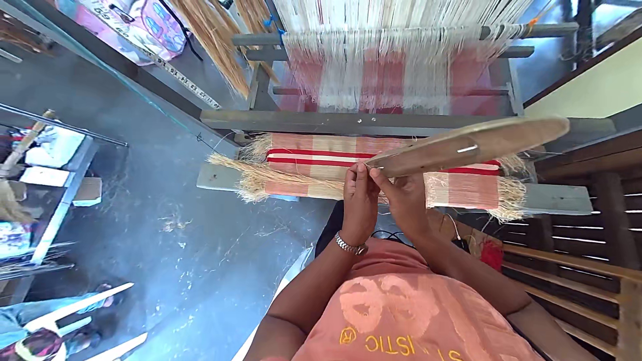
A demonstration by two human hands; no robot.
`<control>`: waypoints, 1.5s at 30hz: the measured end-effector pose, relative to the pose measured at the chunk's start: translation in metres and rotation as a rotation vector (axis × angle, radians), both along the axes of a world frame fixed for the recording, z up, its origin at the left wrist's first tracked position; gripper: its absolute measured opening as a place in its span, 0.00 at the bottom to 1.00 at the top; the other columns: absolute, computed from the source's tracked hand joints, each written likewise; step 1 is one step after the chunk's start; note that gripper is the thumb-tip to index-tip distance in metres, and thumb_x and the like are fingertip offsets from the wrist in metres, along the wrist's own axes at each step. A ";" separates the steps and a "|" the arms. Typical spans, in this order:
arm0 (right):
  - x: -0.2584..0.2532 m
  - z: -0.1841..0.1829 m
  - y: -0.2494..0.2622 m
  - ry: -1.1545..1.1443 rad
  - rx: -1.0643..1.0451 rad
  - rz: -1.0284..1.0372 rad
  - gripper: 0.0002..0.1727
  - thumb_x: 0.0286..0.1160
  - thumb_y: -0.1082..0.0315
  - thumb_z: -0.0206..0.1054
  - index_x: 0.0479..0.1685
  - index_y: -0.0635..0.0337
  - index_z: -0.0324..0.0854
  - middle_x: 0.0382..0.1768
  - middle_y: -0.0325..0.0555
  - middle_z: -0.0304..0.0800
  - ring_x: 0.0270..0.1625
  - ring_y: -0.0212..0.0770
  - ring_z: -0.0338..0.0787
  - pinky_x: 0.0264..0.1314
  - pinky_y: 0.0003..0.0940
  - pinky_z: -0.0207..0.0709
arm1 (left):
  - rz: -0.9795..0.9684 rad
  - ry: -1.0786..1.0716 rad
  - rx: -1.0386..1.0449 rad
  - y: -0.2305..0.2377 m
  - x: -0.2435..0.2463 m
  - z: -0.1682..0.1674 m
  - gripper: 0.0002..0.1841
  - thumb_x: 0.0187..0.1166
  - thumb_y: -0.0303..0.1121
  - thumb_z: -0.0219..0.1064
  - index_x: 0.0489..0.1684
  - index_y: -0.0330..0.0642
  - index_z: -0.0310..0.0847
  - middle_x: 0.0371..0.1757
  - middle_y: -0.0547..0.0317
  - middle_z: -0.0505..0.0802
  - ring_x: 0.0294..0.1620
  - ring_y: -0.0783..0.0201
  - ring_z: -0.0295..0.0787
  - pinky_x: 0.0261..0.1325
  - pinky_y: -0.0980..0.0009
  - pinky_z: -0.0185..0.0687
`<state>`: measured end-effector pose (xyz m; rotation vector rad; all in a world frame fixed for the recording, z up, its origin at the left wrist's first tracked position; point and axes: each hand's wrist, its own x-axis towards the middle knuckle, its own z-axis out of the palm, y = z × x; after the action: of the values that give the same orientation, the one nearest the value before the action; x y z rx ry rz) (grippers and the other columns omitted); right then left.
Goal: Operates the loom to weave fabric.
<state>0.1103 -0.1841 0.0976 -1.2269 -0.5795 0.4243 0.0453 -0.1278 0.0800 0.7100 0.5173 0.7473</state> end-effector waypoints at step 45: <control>0.294 -0.092 -0.151 -0.257 -0.910 -0.559 0.69 0.77 0.29 0.60 0.92 0.74 0.17 0.93 0.77 0.26 0.97 0.66 0.36 0.98 0.56 0.38 | -0.051 0.182 -0.169 0.118 -0.056 -0.076 0.23 0.97 0.42 0.34 0.47 0.45 0.79 0.29 0.64 0.88 0.22 0.74 0.80 0.27 0.80 0.78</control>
<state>0.4045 -0.3347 0.0059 -2.2597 -0.2145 0.0277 -0.0110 -0.0102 0.0038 0.6343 0.7172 0.5867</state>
